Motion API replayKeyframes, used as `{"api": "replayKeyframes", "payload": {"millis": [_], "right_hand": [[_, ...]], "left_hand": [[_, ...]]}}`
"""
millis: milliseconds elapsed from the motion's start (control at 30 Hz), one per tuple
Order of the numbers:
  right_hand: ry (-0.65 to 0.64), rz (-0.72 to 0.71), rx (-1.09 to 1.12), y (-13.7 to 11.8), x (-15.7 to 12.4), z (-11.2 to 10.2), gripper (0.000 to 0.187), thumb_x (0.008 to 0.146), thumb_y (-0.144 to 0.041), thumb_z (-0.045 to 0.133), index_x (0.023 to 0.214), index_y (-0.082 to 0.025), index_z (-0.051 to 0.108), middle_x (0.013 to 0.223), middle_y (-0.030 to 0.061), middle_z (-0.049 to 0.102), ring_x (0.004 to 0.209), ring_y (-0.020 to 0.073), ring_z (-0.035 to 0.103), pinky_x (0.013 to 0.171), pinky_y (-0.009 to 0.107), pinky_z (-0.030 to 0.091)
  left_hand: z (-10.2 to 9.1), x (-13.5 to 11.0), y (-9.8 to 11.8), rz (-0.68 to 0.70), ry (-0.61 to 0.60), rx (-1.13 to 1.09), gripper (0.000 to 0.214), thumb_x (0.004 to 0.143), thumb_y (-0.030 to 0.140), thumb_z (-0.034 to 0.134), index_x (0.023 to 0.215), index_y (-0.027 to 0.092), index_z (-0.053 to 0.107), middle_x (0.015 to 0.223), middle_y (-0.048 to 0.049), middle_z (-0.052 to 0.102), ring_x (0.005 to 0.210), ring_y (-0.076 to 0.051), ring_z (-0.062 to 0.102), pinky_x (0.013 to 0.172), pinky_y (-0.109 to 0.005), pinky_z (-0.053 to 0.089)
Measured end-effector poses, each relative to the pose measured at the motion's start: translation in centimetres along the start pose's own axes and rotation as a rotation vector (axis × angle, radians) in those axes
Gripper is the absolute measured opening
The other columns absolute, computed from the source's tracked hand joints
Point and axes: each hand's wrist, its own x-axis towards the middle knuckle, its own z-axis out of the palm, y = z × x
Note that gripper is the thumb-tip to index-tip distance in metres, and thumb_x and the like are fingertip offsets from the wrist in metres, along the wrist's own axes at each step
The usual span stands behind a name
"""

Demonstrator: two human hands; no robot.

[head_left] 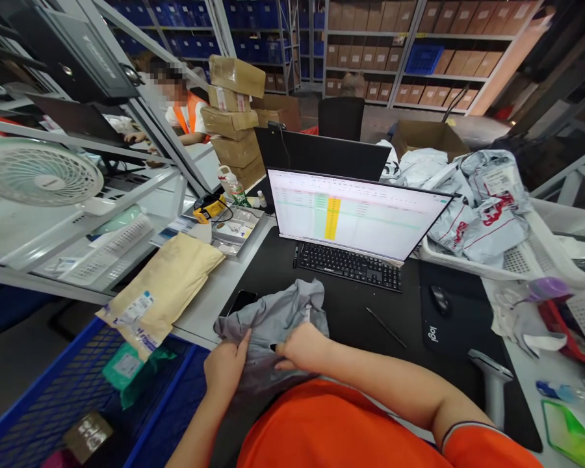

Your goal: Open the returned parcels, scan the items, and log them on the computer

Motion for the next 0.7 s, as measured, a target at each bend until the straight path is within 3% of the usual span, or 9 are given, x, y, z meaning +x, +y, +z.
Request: {"api": "replayKeyframes", "payload": {"millis": [100,233,367,433,533,700], "right_hand": [[0.026,0.009,-0.024,1.0,-2.2,-0.2,0.043,0.1,-0.054,0.048,0.103,-0.017,0.071,0.086,0.0091,0.074,0.079,0.0223,0.068,0.069,0.033,0.045],[0.044,0.012,0.017,2.5,-4.4,0.6,0.035,0.1,-0.047,0.052,0.099,-0.018,0.071,0.09,0.0068,0.073,0.085,0.0191,0.066,0.07,0.03,0.042],[0.101,0.142,0.079,2.3,-3.8,1.5,0.034,0.1,-0.047,0.053,0.104,-0.018,0.071,0.096,0.0066,0.071,0.093,0.0198,0.065,0.073,0.029,0.044],[0.129,0.164,0.094,1.6,-2.9,2.1,0.033,0.098,-0.046,0.056,0.107,-0.018,0.07,0.098,0.0072,0.072,0.095,0.0213,0.065,0.075,0.029,0.045],[0.144,0.175,0.098,0.5,-2.0,3.2,0.032,0.097,-0.045,0.058,0.106,-0.016,0.07,0.1,0.0088,0.072,0.097,0.0229,0.066,0.075,0.03,0.046],[0.122,0.168,0.09,-0.3,-1.6,4.0,0.045,0.102,-0.048,0.045,0.101,-0.014,0.073,0.096,0.0128,0.074,0.092,0.0229,0.068,0.074,0.031,0.047]], "left_hand": [[0.1,0.8,0.1,-0.03,0.039,-0.019,0.057,0.098,0.052,0.036,0.074,0.02,0.076,0.064,-0.0117,0.066,0.069,-0.025,0.065,0.061,-0.029,0.041],[1.4,1.8,2.3,-0.031,0.023,-0.091,0.061,0.099,0.055,0.033,0.054,0.021,0.056,0.063,-0.0102,0.064,0.066,-0.022,0.062,0.062,-0.029,0.039],[3.0,1.9,5.6,-0.004,-0.062,-0.189,0.051,0.098,0.057,0.036,0.077,0.019,0.062,0.079,-0.0116,0.07,0.079,-0.026,0.068,0.068,-0.031,0.044],[3.7,1.9,6.9,0.047,-0.137,-0.237,0.046,0.092,0.058,0.051,0.101,0.015,0.064,0.098,-0.0158,0.073,0.093,-0.029,0.07,0.073,-0.032,0.047],[4.3,1.8,7.6,0.132,-0.213,-0.241,0.055,0.082,0.045,0.068,0.125,0.012,0.058,0.124,-0.0217,0.069,0.114,-0.029,0.068,0.083,-0.031,0.05],[3.6,2.9,7.3,0.08,-0.19,-0.129,0.039,0.083,0.024,0.061,0.122,0.019,0.064,0.119,-0.0188,0.073,0.107,-0.03,0.072,0.083,-0.034,0.051]]}}
